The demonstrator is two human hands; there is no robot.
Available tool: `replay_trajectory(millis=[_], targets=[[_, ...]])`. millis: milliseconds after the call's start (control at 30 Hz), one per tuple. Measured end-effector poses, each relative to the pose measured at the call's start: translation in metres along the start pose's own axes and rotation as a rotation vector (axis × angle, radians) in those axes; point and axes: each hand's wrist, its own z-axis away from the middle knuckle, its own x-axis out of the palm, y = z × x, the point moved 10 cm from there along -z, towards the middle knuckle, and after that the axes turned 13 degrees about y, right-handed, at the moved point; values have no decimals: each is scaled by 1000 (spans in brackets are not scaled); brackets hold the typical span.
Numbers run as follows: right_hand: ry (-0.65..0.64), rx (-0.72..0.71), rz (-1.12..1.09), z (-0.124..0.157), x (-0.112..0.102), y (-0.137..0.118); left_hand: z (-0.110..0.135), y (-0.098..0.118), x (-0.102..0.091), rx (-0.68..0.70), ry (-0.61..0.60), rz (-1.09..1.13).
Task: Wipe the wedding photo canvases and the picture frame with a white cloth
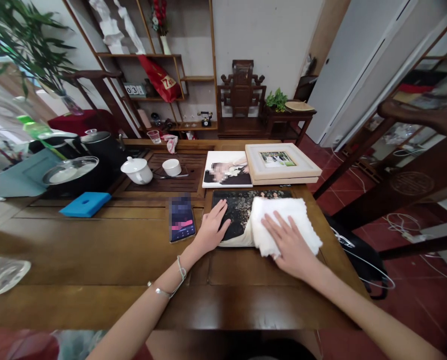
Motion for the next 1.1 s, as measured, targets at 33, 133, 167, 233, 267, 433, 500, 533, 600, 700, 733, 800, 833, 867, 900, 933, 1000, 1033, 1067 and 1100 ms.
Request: replay_trajectory(millis=[33,133,167,233,267,433,500,533,600,700,733,800,833,867,900,933,1000,1033,1067,1100], targets=[[-13,-35,-1,9,-1,-21,0,0,0,5,5,0],[-31,-109,-18,22,-5,-65,1,0,0,16,18,1],[-39,-123,-27,21,-5,-72,1,0,0,18,18,3],[-72,-132,-49,8,0,-70,1,0,0,14,17,7],[-90,-121,-55,-2,3,-63,0,-1,0,10,15,8],[-27,57,18,-64,15,-12,0,-1,0,-18,5,31],[23,90,48,-73,14,-14,-1,-1,-1,-25,20,54],[35,89,54,-71,14,-22,-1,-2,-2,-33,34,70],[38,46,40,-57,13,-48,-3,-4,-4,-44,68,119],[31,-81,-46,-24,7,-89,-5,-4,-11,-28,132,215],[25,-118,-82,-15,3,-97,-6,-4,-15,-19,163,239],[-9,-157,-147,-3,-2,-97,-6,-6,-24,-18,243,255],[-34,-154,-170,-2,-2,-89,-6,-9,-29,-30,291,255],[-58,-131,-184,-5,-1,-77,-5,-12,-34,-51,337,257],[-73,-93,-187,-11,0,-61,-4,-16,-38,-84,378,264],[-79,-44,-180,-18,2,-45,-2,-22,-40,-127,412,277],[-68,54,-152,-36,5,-17,1,-33,-41,-227,452,331],[-59,89,-137,-43,7,-8,3,-38,-39,-277,458,377],[-54,109,-129,-50,9,-5,4,-43,-37,-323,459,435],[-52,117,-125,-55,12,-7,5,-47,-36,-364,461,498]])
